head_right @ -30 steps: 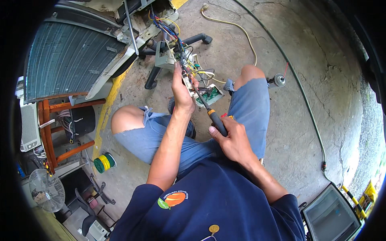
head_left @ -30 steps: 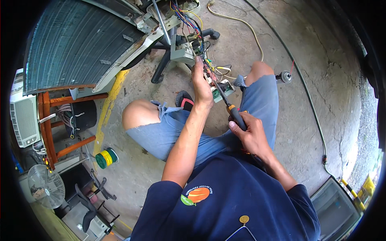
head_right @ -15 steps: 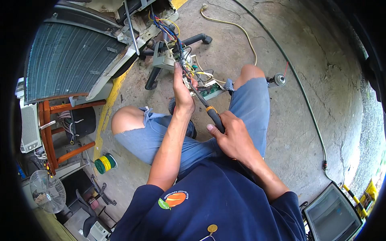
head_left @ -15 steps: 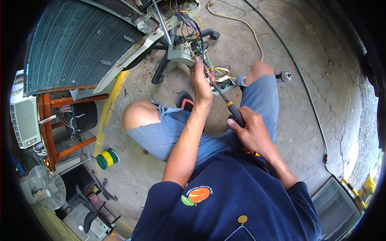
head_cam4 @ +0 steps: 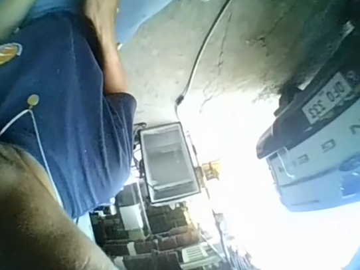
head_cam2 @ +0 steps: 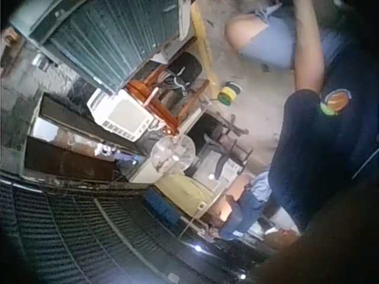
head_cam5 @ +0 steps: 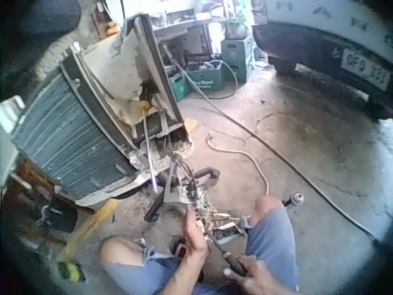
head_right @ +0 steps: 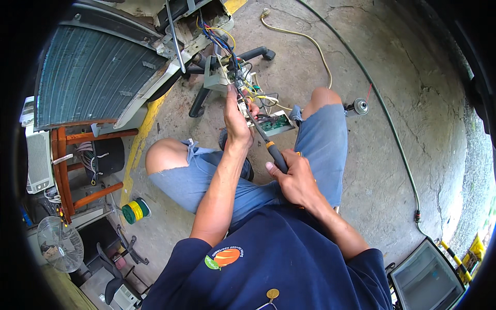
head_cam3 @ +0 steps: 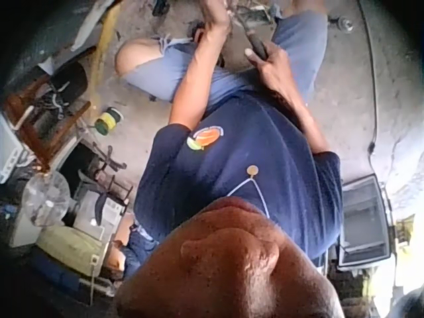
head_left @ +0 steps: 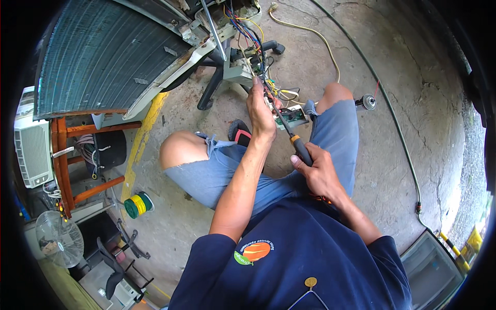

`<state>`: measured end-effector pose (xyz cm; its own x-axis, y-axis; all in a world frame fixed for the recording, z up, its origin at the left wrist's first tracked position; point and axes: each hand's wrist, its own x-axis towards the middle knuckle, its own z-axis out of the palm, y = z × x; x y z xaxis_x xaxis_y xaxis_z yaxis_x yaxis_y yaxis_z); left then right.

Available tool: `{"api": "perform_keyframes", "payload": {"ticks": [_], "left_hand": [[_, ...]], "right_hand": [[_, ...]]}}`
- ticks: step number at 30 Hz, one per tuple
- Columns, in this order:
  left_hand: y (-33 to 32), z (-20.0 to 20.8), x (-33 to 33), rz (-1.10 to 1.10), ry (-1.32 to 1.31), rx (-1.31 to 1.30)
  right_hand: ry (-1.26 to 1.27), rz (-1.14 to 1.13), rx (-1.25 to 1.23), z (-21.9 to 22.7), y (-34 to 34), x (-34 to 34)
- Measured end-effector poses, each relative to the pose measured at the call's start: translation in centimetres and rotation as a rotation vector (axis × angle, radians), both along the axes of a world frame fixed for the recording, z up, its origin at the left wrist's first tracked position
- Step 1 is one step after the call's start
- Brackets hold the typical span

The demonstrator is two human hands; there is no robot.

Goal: The recorder is repairing an air conditioning unit by inspecting wiring, using a screwdriver, and applying spray cleaner to components.

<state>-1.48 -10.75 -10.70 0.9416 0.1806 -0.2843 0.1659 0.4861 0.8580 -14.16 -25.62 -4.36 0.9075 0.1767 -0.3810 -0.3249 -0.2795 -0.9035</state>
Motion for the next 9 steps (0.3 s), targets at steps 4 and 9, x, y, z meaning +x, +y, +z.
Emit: {"api": "perform_keyframes", "payload": {"ticks": [4,9], "left_hand": [[-0.35,0.66,-0.07,-0.019,0.025,-0.071],[-0.05,0.48,0.09,0.005,0.044,-0.059]], "right_hand": [[0.088,-0.125,0.036,-0.65,1.31,-1.15],[-0.056,-0.085,0.0,-1.15,0.91,-1.05]]}}
